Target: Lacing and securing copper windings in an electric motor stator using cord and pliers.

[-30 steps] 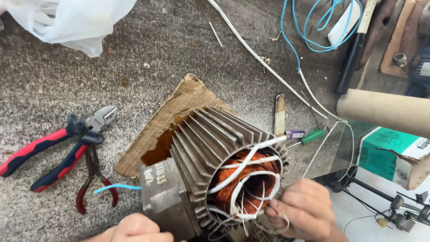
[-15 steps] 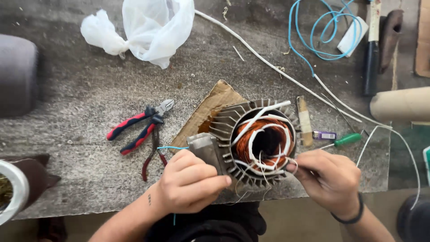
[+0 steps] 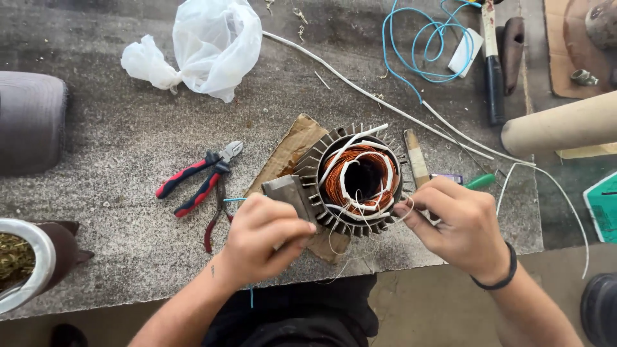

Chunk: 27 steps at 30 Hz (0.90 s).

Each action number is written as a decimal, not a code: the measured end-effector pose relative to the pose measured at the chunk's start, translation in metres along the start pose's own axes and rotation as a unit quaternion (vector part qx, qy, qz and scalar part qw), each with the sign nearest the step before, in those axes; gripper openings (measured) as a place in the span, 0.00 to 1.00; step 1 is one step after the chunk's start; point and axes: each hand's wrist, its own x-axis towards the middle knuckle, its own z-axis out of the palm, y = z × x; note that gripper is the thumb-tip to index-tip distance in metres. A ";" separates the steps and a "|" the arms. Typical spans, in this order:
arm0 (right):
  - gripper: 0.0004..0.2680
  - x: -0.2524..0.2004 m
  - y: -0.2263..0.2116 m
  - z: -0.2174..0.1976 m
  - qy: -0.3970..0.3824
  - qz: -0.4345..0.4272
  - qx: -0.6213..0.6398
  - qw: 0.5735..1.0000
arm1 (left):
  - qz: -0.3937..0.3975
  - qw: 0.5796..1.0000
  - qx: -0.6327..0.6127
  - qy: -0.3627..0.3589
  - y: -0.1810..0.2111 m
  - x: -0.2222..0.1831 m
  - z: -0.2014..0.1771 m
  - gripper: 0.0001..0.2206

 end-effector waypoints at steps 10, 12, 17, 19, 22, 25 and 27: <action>0.06 0.006 0.010 -0.004 -0.050 0.026 -0.035 0.998 | -0.033 0.990 -0.134 0.042 -0.009 0.001 0.002 0.04; 0.11 0.020 0.006 -0.024 -0.100 0.012 -0.084 0.991 | -0.021 0.990 -0.137 -0.003 -0.010 0.002 -0.001 0.04; 0.03 0.074 -0.011 -0.049 -0.119 -0.074 -0.023 0.990 | -0.012 0.990 -0.140 0.009 -0.015 0.002 0.003 0.05; 0.04 0.092 -0.010 -0.027 -0.233 -0.094 -0.131 0.959 | -0.013 0.989 -0.144 0.008 -0.016 0.002 0.003 0.05; 0.08 0.112 -0.014 0.005 -0.413 -0.106 -0.262 0.865 | -0.013 0.989 -0.147 0.018 -0.016 0.002 0.004 0.05; 0.08 0.118 -0.020 0.024 -0.491 -0.103 -0.294 0.813 | -0.018 0.988 -0.154 0.029 -0.015 -0.003 0.005 0.05; 0.09 0.119 -0.022 0.031 -0.495 -0.109 -0.306 0.806 | -0.019 0.987 -0.159 0.033 -0.015 -0.005 0.006 0.05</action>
